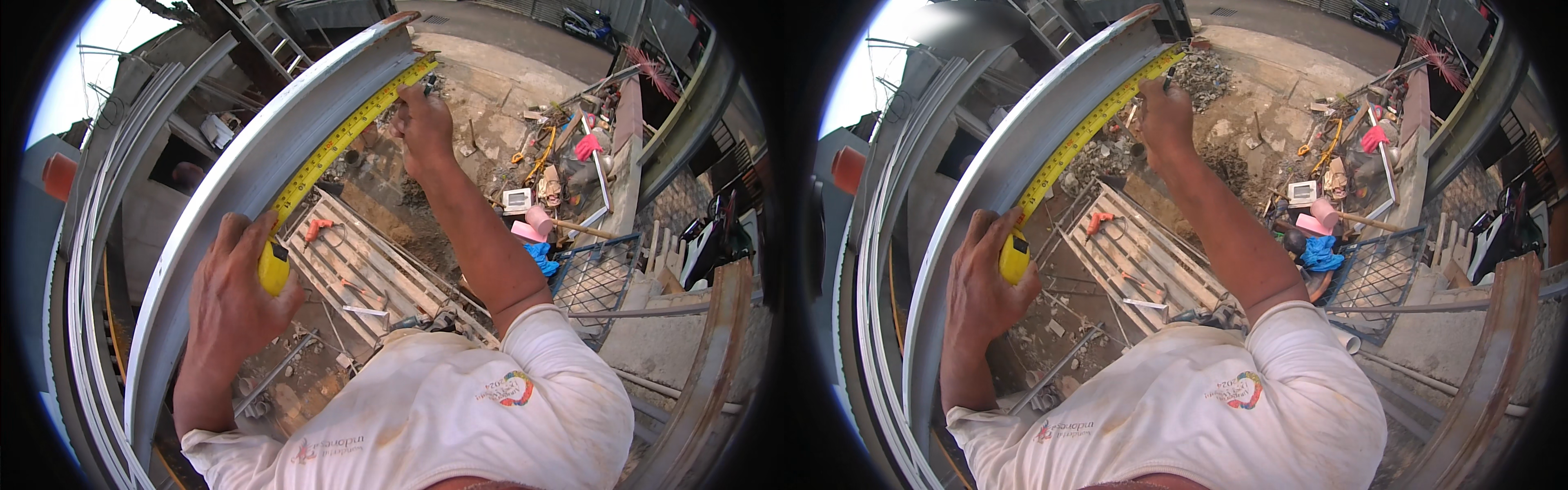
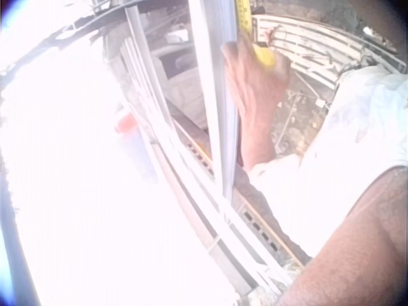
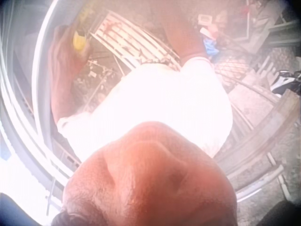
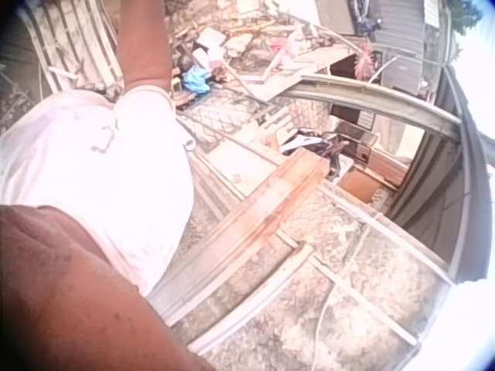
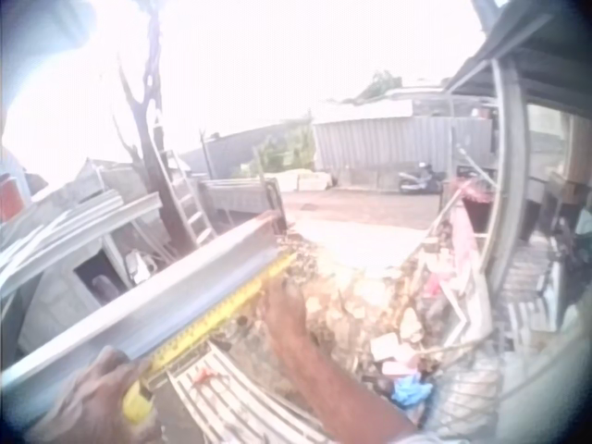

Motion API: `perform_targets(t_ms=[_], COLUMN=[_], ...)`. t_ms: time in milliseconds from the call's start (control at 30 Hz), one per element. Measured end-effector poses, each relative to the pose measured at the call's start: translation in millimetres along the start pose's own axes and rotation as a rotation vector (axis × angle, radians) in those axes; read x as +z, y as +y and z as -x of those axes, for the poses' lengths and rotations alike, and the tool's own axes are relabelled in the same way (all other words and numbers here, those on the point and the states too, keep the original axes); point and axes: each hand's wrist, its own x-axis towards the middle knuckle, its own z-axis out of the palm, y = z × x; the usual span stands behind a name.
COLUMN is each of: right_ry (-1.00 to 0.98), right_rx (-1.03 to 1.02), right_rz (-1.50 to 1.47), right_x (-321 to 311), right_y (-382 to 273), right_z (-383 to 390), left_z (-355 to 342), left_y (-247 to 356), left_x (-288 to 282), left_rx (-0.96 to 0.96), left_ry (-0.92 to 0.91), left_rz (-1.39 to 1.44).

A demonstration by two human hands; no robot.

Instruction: The person measures a curved metal frame with a tape measure and marks it with a pen. Then the person uses an angle grinder to cut the metal frame at the marked points.

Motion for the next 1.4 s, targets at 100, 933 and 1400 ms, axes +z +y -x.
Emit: perform_targets(t_ms=[100,933,1400], right_ry=[0.038,-0.266,-0.523], right_rx=[0.005,-0.635,-0.745], right_rz=[0.011,0.026,0.297], right_x=[4,-58,-40], right_y=[-3,-12,-26], right_z=[4,-24,-17], left_z=[0,-6,-1], left_y=[0,4,4], left_x=[0,0,10], left_rx=[0.012,-0.036,-0.016], left_ry=[0.010,0.000,0.013], left_rz=[-0.014,-0.009,-0.038])
